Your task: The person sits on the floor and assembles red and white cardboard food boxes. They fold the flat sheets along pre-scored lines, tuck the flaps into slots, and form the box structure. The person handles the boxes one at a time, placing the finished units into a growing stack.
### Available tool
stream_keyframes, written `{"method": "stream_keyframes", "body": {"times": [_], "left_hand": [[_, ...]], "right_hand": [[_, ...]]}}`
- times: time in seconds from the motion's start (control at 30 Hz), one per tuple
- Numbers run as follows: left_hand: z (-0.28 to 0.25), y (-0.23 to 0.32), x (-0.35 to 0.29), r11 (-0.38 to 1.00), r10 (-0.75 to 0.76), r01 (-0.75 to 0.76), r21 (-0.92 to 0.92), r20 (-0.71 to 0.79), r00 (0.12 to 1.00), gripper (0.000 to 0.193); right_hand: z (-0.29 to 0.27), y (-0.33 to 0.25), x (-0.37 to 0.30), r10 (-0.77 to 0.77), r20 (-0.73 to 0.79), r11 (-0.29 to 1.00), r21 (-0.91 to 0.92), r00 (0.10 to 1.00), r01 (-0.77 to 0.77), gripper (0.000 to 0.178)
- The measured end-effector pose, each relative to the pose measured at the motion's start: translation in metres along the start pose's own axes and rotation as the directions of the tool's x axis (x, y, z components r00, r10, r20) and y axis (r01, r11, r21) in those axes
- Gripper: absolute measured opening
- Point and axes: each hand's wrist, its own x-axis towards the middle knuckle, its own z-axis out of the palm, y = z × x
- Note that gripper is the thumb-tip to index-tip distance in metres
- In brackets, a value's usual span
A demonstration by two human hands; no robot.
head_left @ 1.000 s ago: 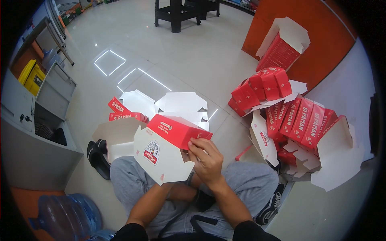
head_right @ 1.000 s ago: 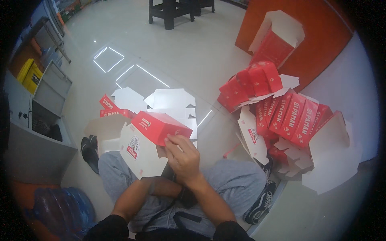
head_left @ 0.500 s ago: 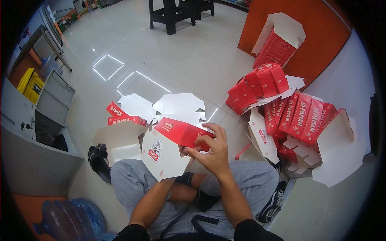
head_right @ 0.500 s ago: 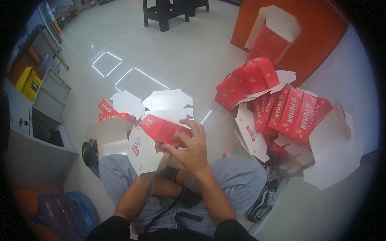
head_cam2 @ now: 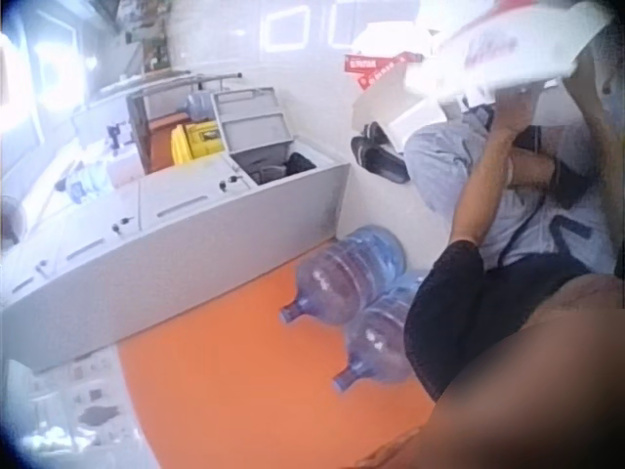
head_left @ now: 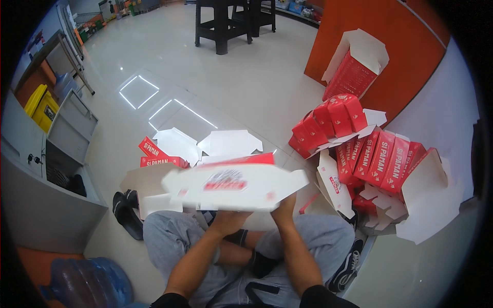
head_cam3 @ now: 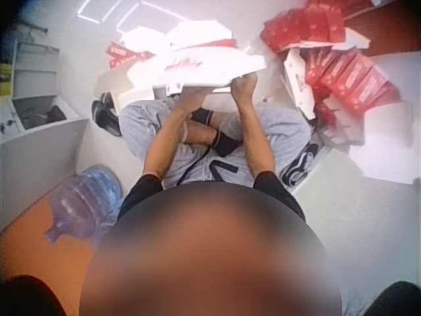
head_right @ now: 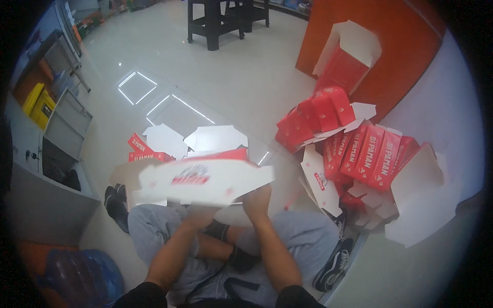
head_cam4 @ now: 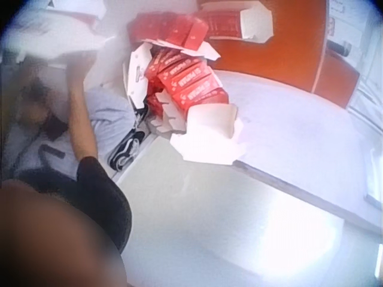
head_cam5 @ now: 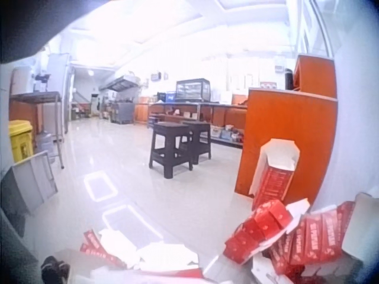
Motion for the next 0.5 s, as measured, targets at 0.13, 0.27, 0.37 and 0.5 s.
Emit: {"method": "stream_keyframes", "body": {"times": [0.13, 0.27, 0.37, 0.5], "left_hand": [[-0.008, 0.034, 0.024, 0.871, 0.247, -0.062, 0.488, -0.324, 0.913, 0.046], [-0.016, 0.031, 0.026, 0.83, 0.176, 0.149, 0.538, -0.505, 0.845, 0.073], [-0.016, 0.017, 0.029, 0.877, 0.007, 0.266, 0.4, -0.564, 0.826, 0.088], [-0.012, -0.003, 0.029, 0.871, -0.082, 0.361, 0.333, -0.626, 0.775, 0.092]], "right_hand": [[-0.011, 0.021, 0.008, 0.227, -0.103, 0.911, 0.374, 0.968, -0.174, 0.035], [-0.008, 0.002, 0.012, 0.369, -0.06, 0.797, 0.533, 0.927, -0.283, 0.026], [-0.007, 0.008, 0.01, 0.399, -0.077, 0.816, 0.485, 0.914, -0.315, 0.029], [0.006, 0.002, 0.008, 0.447, -0.141, 0.764, 0.574, 0.883, -0.295, 0.031]]}}
